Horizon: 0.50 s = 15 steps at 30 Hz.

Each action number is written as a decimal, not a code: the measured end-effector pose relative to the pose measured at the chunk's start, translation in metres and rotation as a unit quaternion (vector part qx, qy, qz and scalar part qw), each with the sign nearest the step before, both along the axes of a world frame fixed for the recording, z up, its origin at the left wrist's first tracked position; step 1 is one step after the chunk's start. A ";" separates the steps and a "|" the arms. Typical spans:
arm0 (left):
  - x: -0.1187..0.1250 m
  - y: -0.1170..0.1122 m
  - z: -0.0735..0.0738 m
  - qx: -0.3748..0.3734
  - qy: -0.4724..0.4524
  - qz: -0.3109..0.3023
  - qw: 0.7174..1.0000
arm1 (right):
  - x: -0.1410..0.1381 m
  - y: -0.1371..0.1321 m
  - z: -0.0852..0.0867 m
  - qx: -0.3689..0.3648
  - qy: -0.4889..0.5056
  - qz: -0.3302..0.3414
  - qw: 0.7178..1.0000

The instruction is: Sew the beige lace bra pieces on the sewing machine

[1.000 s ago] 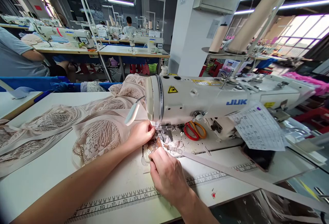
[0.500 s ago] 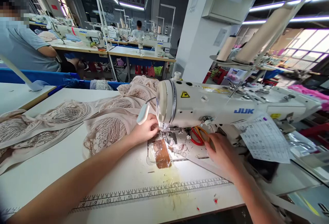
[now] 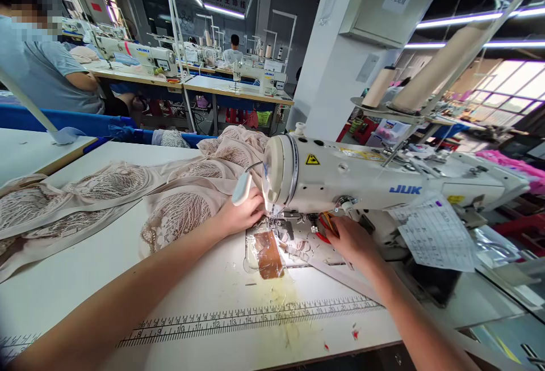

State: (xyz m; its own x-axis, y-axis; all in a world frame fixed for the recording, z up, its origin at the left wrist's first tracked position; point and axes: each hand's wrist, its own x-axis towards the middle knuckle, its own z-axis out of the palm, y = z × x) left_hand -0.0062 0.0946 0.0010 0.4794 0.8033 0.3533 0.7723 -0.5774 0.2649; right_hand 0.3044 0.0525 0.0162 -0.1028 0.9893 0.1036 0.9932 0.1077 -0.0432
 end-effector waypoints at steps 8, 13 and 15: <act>-0.011 0.001 0.005 -0.003 0.006 -0.007 1.000 | 0.001 0.011 0.011 -0.058 0.035 -0.015 0.998; -0.002 0.004 0.004 0.043 0.052 -0.046 0.997 | 0.006 0.006 0.015 -0.090 0.061 -0.012 0.994; 0.002 0.006 0.003 0.041 0.059 -0.034 0.997 | 0.006 -0.001 0.017 -0.102 0.078 -0.001 0.992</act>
State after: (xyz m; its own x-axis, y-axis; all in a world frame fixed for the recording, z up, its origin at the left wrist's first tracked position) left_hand -0.0038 0.1008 0.0045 0.5735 0.7383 0.3550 0.7538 -0.6453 0.1241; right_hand 0.3103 0.0511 0.0335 -0.0995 0.9915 -0.0837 0.9731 0.0794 -0.2164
